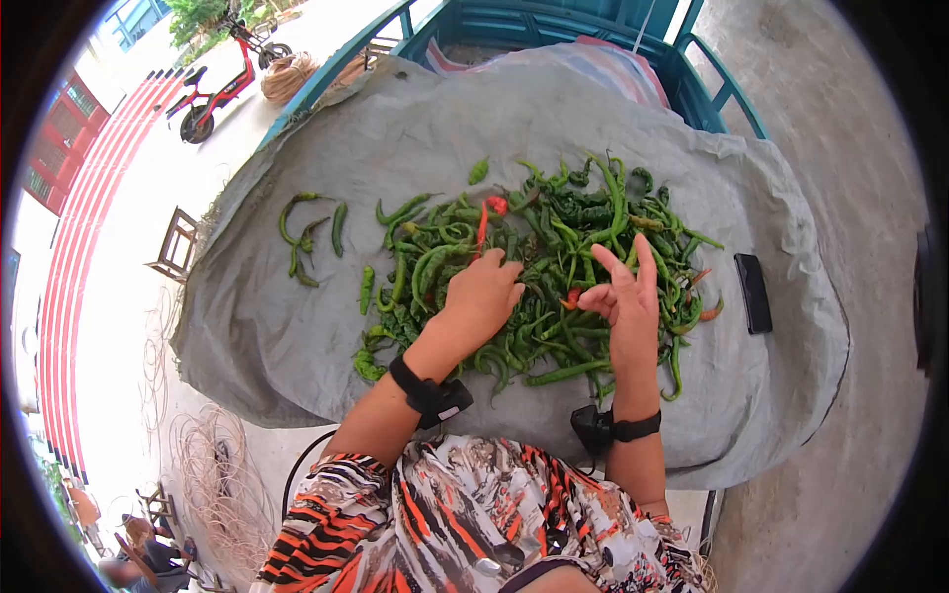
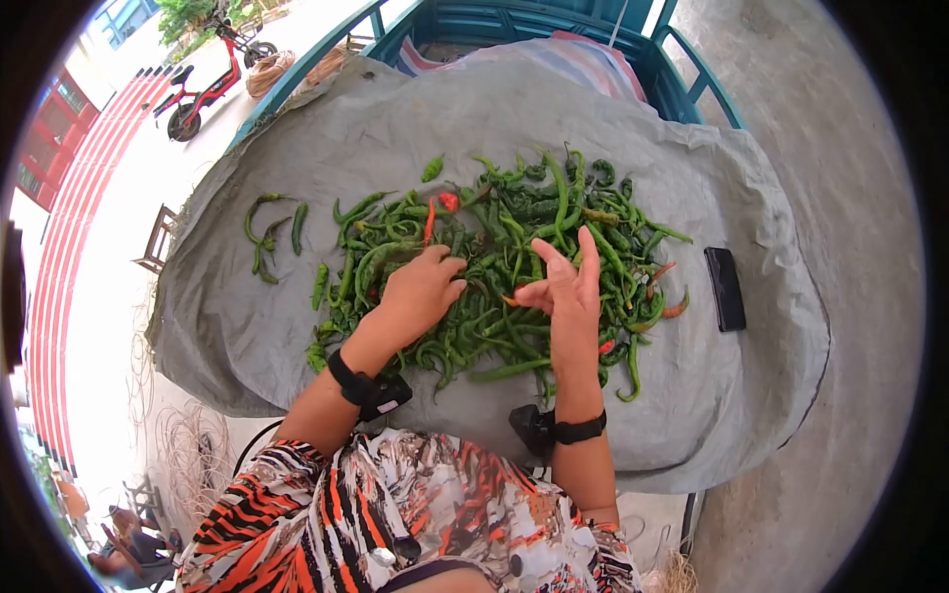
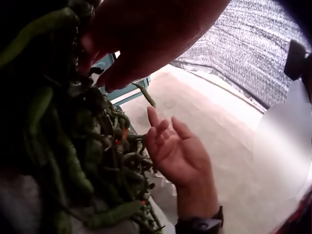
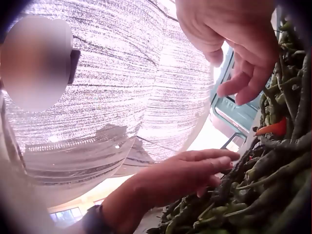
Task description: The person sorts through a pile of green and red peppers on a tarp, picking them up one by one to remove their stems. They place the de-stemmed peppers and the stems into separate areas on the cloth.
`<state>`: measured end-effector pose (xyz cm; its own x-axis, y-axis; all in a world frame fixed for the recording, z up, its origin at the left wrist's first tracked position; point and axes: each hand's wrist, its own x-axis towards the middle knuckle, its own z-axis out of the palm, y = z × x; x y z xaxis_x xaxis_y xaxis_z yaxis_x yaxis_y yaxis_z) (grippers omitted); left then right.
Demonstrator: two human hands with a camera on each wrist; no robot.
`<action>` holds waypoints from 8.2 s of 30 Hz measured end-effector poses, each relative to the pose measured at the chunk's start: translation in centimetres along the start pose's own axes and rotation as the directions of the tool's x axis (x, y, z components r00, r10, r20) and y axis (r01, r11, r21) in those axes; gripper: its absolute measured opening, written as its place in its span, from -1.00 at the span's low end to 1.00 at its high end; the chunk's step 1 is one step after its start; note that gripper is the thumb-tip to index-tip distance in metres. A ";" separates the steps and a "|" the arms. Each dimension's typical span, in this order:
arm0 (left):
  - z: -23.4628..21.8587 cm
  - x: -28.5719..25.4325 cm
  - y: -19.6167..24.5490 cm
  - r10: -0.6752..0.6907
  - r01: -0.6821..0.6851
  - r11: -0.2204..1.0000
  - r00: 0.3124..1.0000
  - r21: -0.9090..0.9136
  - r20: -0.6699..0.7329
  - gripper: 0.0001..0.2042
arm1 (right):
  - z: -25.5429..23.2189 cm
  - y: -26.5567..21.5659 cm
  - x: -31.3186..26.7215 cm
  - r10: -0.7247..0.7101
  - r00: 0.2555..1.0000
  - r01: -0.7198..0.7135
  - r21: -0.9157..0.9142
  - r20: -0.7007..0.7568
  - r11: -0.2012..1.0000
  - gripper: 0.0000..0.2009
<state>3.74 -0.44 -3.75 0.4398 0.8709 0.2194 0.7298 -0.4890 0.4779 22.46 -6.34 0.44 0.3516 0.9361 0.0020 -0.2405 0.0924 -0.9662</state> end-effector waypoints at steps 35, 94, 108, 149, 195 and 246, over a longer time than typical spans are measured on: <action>-0.8 -3.1 1.7 -0.151 0.130 0.957 0.987 -0.259 -0.063 -0.62 | 0.4 1.0 -1.5 0.048 0.974 -0.022 -0.116 0.222 0.993 -0.72; -3.8 -4.7 -4.5 -0.332 0.297 0.942 0.885 -0.153 -0.325 -0.62 | 3.9 1.5 -1.8 0.048 0.985 -0.069 0.123 0.163 0.990 -0.62; -4.8 -6.1 -1.7 -0.287 0.147 0.824 0.941 -0.547 -0.180 -0.79 | 5.7 2.7 -1.9 0.184 0.911 -0.136 -0.151 0.370 0.979 -0.73; -1.8 -2.3 -4.6 -0.081 0.045 0.987 0.967 -0.152 -0.243 -0.68 | 2.0 0.5 1.9 0.032 0.932 -0.162 0.336 0.361 0.928 -0.63; -19.7 -3.8 5.1 0.610 -0.702 0.258 0.651 -0.664 -0.451 -0.90 | 2.9 4.0 1.5 -0.006 0.928 0.366 -0.911 0.372 0.189 -0.82; -4.9 -0.3 -1.8 -0.374 0.365 0.920 0.926 -0.143 -0.043 -0.73 | 4.0 2.6 1.5 -0.032 0.897 0.388 -0.750 0.441 0.536 -0.55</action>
<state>-0.24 0.40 -0.52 0.1121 0.9918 0.0608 0.7570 -0.1248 0.6414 18.79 -3.32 -1.02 -0.0761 0.9864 0.1460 0.6862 0.1580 -0.7101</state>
